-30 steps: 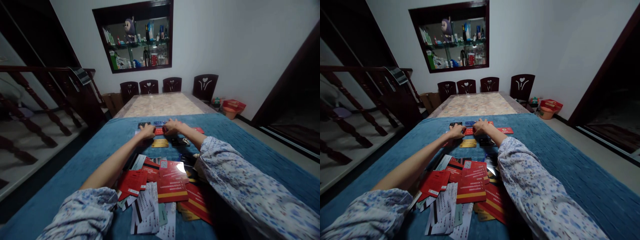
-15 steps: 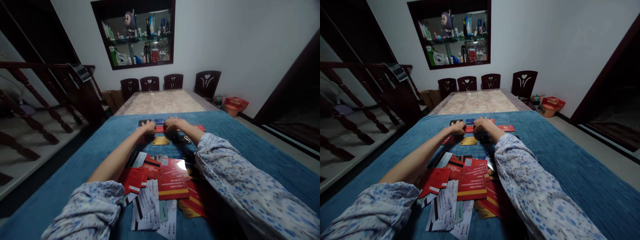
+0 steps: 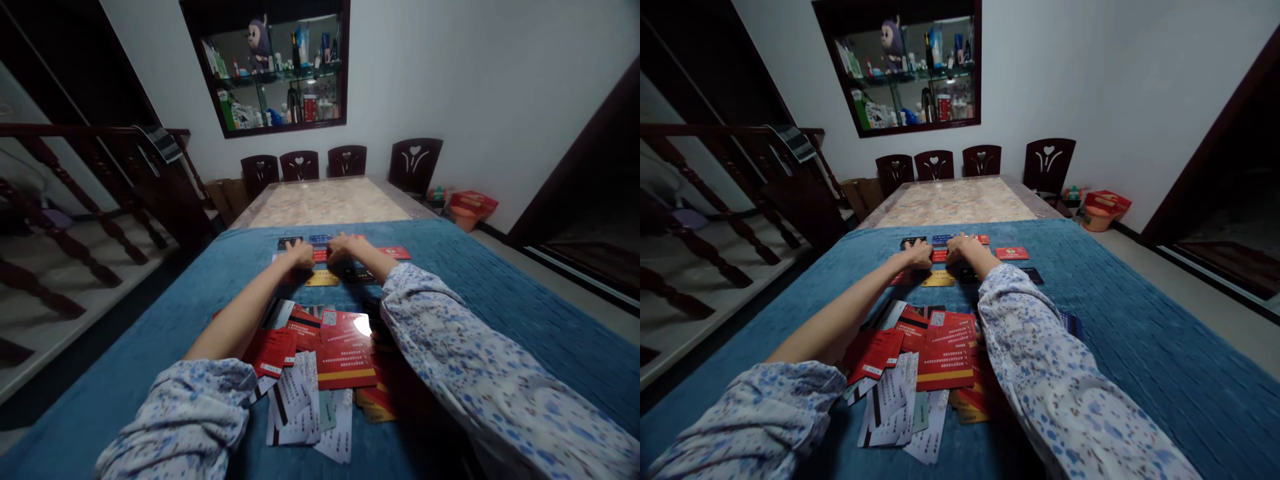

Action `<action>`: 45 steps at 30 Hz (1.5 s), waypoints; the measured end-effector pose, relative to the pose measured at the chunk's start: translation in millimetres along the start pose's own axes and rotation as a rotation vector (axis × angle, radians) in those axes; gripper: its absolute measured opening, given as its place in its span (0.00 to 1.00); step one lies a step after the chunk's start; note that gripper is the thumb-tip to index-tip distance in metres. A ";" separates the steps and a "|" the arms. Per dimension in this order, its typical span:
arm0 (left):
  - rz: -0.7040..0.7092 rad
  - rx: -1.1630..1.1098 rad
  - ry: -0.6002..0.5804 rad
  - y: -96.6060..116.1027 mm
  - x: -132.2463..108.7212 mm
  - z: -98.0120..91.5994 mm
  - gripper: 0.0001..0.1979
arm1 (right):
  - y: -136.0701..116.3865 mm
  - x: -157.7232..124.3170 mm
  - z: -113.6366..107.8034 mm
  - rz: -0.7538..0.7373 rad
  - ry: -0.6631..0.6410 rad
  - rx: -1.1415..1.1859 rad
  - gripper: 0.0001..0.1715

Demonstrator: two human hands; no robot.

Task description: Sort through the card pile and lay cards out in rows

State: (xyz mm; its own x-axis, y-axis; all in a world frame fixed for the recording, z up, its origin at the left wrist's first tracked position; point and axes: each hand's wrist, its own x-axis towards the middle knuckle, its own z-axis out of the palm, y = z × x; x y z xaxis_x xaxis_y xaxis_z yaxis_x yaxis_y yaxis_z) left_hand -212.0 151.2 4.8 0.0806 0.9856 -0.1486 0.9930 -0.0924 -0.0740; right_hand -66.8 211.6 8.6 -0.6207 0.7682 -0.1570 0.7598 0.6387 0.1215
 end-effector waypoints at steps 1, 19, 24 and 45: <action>-0.008 0.010 0.005 0.3 -2.9 -1.0 0.20 | -1.1 -1.7 -1.0 0.006 0.003 -0.003 0.24; 0.036 0.014 0.251 -7.4 -75.0 -18.4 0.19 | -19.9 -64.6 -30.8 -0.014 0.242 0.021 0.18; 0.040 -0.037 0.282 -6.6 -102.7 -13.7 0.17 | -40.0 -85.8 -33.6 -0.044 0.306 0.065 0.18; -0.030 -0.119 0.366 -18.2 -208.4 26.2 0.15 | -111.7 -156.5 -29.2 -0.222 0.318 0.146 0.15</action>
State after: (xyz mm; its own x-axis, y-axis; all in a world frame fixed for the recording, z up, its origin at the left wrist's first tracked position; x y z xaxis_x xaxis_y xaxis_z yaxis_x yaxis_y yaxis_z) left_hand -249.1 -56.2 11.2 0.0555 0.9749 0.2154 0.9968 -0.0667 0.0449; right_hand -60.2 21.3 48.2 -0.7840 0.6025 0.1493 0.6062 0.7949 -0.0247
